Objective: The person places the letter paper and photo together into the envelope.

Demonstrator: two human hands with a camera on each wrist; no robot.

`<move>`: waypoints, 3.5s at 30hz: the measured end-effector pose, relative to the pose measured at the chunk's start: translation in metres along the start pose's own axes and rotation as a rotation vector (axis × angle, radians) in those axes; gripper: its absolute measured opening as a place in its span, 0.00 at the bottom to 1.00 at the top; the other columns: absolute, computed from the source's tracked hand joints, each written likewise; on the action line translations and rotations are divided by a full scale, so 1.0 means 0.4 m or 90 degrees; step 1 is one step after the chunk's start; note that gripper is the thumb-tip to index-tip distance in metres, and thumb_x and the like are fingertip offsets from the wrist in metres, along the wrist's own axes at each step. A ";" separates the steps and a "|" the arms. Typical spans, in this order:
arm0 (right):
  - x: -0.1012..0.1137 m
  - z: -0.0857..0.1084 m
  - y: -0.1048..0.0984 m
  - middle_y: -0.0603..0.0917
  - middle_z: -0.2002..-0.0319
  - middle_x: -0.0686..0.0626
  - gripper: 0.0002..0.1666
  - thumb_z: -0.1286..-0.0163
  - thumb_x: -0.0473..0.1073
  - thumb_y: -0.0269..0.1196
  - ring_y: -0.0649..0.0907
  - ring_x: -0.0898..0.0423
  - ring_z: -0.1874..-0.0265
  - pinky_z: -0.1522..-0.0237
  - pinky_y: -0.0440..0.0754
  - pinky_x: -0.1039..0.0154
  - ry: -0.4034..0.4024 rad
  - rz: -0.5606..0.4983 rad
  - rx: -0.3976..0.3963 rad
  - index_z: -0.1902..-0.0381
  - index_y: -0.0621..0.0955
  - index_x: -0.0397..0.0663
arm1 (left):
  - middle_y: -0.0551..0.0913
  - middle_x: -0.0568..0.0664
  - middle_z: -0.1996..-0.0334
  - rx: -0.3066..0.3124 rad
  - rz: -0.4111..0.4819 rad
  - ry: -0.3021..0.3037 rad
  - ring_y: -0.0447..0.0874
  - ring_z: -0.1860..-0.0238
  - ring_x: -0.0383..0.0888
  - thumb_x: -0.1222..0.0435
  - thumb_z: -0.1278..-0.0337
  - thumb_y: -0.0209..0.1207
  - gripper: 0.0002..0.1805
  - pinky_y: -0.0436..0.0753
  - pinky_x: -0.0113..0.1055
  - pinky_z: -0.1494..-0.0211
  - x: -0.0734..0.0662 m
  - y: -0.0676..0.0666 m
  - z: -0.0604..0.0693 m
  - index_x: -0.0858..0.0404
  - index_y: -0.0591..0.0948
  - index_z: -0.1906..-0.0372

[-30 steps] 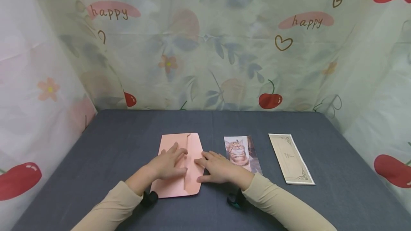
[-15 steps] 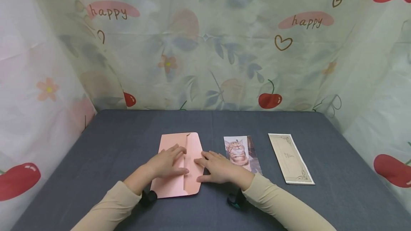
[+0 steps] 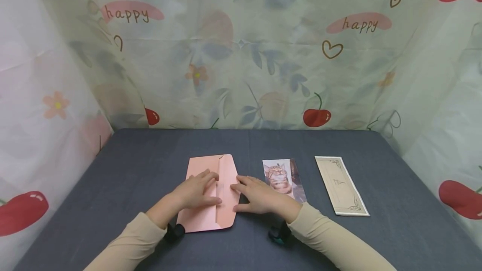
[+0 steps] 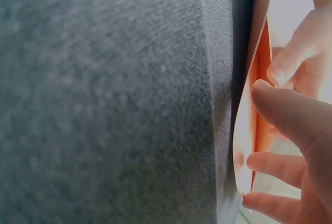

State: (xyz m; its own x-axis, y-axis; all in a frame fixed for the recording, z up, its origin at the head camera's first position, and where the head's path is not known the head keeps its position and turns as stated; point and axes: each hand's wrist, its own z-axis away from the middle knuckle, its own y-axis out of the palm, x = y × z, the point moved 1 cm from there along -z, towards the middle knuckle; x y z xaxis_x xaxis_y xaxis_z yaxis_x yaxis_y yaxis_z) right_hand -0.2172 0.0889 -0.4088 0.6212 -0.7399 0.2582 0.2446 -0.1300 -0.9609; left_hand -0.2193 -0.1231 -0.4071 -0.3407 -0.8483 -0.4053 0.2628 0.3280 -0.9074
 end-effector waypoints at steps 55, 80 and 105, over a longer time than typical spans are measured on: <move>-0.213 0.134 -0.039 0.80 0.48 0.37 0.25 0.37 0.43 0.63 0.82 0.43 0.53 0.55 0.82 0.52 0.091 -0.280 -0.232 0.45 0.75 0.35 | 0.62 0.64 0.32 0.002 0.025 -0.009 0.69 0.37 0.65 0.45 0.54 0.65 0.30 0.61 0.63 0.34 -0.003 -0.002 0.004 0.52 0.71 0.46; -0.316 0.176 -0.053 0.85 0.62 0.35 0.18 0.39 0.38 0.64 0.85 0.46 0.65 0.66 0.82 0.60 0.280 -0.298 -0.294 0.55 0.79 0.30 | 0.61 0.63 0.31 0.003 0.026 -0.016 0.68 0.36 0.65 0.44 0.54 0.65 0.30 0.60 0.63 0.33 0.001 0.002 0.003 0.50 0.71 0.46; -0.342 0.166 -0.050 0.85 0.68 0.38 0.19 0.41 0.37 0.65 0.80 0.64 0.78 0.74 0.82 0.67 0.407 -0.427 -0.224 0.59 0.78 0.25 | 0.61 0.63 0.31 0.000 0.027 -0.010 0.69 0.36 0.62 0.45 0.54 0.65 0.31 0.56 0.61 0.30 -0.002 0.000 0.004 0.52 0.71 0.45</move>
State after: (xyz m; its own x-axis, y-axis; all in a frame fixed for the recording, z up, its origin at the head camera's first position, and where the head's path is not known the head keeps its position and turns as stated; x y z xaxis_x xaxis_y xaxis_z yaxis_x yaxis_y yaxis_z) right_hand -0.2576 0.2366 -0.4184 -0.1089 -0.6450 0.7564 0.0997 -0.7641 -0.6373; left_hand -0.2176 -0.1230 -0.4068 -0.3145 -0.8405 -0.4412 0.2760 0.3637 -0.8897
